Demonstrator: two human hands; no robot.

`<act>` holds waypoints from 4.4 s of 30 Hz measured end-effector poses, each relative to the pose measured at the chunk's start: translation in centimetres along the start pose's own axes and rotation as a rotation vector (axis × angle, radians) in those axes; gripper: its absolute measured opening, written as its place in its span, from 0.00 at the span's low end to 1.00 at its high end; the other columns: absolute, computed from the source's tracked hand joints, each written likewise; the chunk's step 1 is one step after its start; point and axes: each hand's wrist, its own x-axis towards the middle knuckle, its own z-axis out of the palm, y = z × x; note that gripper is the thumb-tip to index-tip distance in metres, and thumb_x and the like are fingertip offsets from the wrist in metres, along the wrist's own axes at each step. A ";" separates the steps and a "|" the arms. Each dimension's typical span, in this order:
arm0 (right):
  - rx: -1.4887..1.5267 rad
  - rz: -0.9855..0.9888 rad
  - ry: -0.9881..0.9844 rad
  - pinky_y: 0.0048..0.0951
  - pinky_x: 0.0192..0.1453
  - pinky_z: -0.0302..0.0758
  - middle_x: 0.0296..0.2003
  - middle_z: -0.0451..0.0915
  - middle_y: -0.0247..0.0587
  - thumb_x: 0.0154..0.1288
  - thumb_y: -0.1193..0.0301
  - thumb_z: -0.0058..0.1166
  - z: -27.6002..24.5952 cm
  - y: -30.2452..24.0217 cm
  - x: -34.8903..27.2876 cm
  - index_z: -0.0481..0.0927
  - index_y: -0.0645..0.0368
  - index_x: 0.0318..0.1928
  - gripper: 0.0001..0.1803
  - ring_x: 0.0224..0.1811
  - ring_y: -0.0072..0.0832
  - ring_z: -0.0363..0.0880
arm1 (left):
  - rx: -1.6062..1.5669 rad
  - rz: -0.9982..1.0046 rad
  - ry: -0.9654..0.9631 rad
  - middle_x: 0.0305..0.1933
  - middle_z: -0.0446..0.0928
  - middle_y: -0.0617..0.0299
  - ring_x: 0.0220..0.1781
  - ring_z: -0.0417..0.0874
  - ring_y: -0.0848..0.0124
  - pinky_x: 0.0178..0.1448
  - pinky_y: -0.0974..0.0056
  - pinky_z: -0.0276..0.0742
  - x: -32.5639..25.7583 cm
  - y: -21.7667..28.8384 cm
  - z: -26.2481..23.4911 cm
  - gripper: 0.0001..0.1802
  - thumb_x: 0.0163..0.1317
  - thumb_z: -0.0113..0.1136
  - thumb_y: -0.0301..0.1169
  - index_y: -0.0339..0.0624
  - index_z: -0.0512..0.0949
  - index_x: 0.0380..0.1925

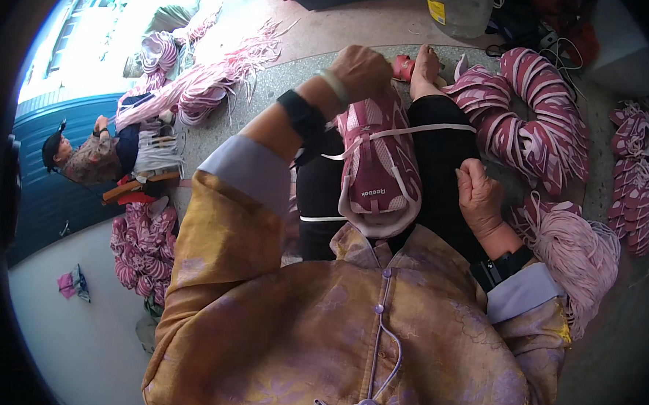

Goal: Lacing a pink and white sneaker by hand.

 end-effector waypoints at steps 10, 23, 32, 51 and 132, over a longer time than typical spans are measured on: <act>0.017 0.007 0.012 0.38 0.25 0.68 0.22 0.72 0.47 0.61 0.75 0.47 0.0 0.2 -0.4 0.69 0.57 0.32 0.02 0.26 0.48 0.75 | 0.131 0.067 0.074 0.20 0.76 0.62 0.24 0.80 0.64 0.24 0.61 0.73 -2.6 -3.6 2.6 0.09 0.56 0.53 0.41 0.53 0.79 0.25; 0.042 -0.006 0.041 0.36 0.26 0.69 0.22 0.71 0.48 0.62 0.75 0.45 0.6 0.6 0.1 0.69 0.58 0.33 0.01 0.26 0.48 0.75 | -0.113 -0.210 0.071 0.21 0.77 0.57 0.28 0.80 0.59 0.28 0.57 0.72 -1.8 -3.9 2.9 0.14 0.55 0.51 0.46 0.51 0.79 0.22; 0.028 0.012 0.037 0.37 0.25 0.67 0.21 0.71 0.48 0.64 0.73 0.43 0.8 0.8 0.5 0.68 0.58 0.33 0.03 0.23 0.47 0.74 | 0.041 0.065 -0.044 0.26 0.79 0.58 0.32 0.82 0.60 0.33 0.60 0.77 1.4 -1.5 0.0 0.06 0.51 0.55 0.35 0.50 0.80 0.25; 0.034 0.011 0.064 0.35 0.27 0.68 0.22 0.70 0.48 0.63 0.74 0.44 1.0 0.8 1.0 0.69 0.59 0.32 0.03 0.24 0.45 0.72 | -0.014 -0.057 0.077 0.19 0.76 0.57 0.27 0.80 0.58 0.29 0.57 0.74 -2.3 -4.7 1.6 0.10 0.52 0.54 0.41 0.49 0.77 0.21; 0.948 0.395 -0.245 0.14 0.30 0.69 0.25 0.73 0.26 0.58 0.79 0.51 6.2 -4.8 7.2 0.75 0.61 0.32 0.02 0.24 0.13 0.69 | -1.859 -0.944 0.552 0.19 0.70 0.69 0.19 0.66 0.81 0.23 0.75 0.61 -16.6 10.7 0.3 0.11 0.62 0.55 0.33 0.36 0.78 0.28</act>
